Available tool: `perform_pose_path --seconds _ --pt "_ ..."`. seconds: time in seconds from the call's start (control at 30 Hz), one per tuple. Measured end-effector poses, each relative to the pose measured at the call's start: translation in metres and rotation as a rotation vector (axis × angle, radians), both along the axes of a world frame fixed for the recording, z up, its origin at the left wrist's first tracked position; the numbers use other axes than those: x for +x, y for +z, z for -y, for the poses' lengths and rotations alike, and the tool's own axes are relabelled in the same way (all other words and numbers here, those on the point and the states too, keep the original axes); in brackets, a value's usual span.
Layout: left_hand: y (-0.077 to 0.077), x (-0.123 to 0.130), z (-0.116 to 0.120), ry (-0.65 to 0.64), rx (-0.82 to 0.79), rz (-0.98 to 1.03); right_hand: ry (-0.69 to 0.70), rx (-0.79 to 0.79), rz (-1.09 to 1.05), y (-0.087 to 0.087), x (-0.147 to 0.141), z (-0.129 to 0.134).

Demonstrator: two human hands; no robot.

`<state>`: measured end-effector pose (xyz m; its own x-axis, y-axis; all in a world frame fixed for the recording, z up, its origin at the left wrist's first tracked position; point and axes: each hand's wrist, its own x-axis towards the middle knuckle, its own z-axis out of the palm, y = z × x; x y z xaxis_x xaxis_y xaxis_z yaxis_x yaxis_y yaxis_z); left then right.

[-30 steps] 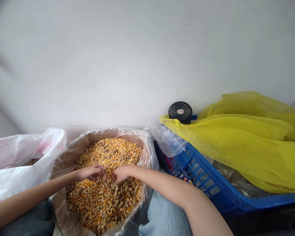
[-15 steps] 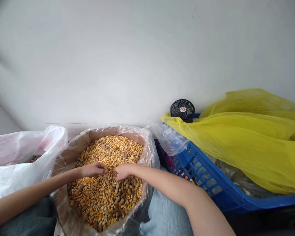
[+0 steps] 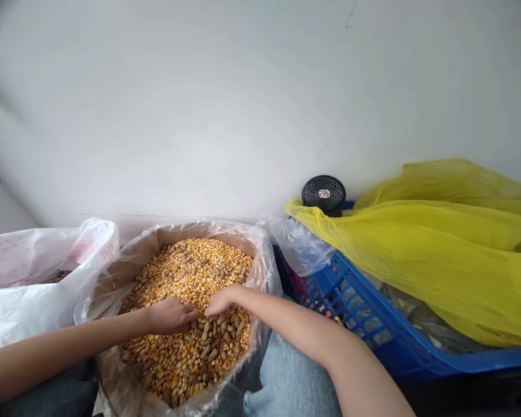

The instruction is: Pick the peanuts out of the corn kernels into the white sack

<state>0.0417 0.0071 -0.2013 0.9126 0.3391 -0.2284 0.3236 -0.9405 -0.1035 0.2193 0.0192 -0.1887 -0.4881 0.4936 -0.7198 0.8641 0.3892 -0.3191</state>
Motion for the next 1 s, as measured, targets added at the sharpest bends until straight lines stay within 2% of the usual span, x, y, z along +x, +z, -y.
perform_pose_path --seconds 0.2,0.3,0.4,0.5,0.6,0.73,0.93,1.0 --pt "-0.003 0.0 -0.004 0.069 -0.019 -0.035 0.018 0.093 -0.007 0.001 0.001 -0.001" --pt "-0.001 -0.003 -0.008 0.149 -0.098 0.009 0.035 0.134 -0.038 0.005 0.002 -0.001" --pt "0.003 -0.006 -0.013 0.292 -0.322 0.1 0.04 0.155 -0.046 0.007 0.004 -0.001" --pt "0.008 -0.008 -0.022 0.416 -0.615 0.288 0.035 0.138 -0.03 0.006 0.005 -0.002" --pt "0.007 -0.011 -0.029 0.559 -0.918 0.467 0.022 0.14 -0.017 0.003 0.004 -0.003" --pt "0.005 -0.016 -0.034 0.735 -1.258 0.571 0.008 0.165 -0.021 0.003 0.003 -0.003" --pt "0.021 -0.021 -0.033 0.754 -1.613 0.657 -0.033 0.138 -0.004 0.001 0.003 -0.004" --pt "0.027 -0.021 -0.033 0.762 -1.663 0.695 -0.051 0.081 0.01 0.0 0.004 -0.004"
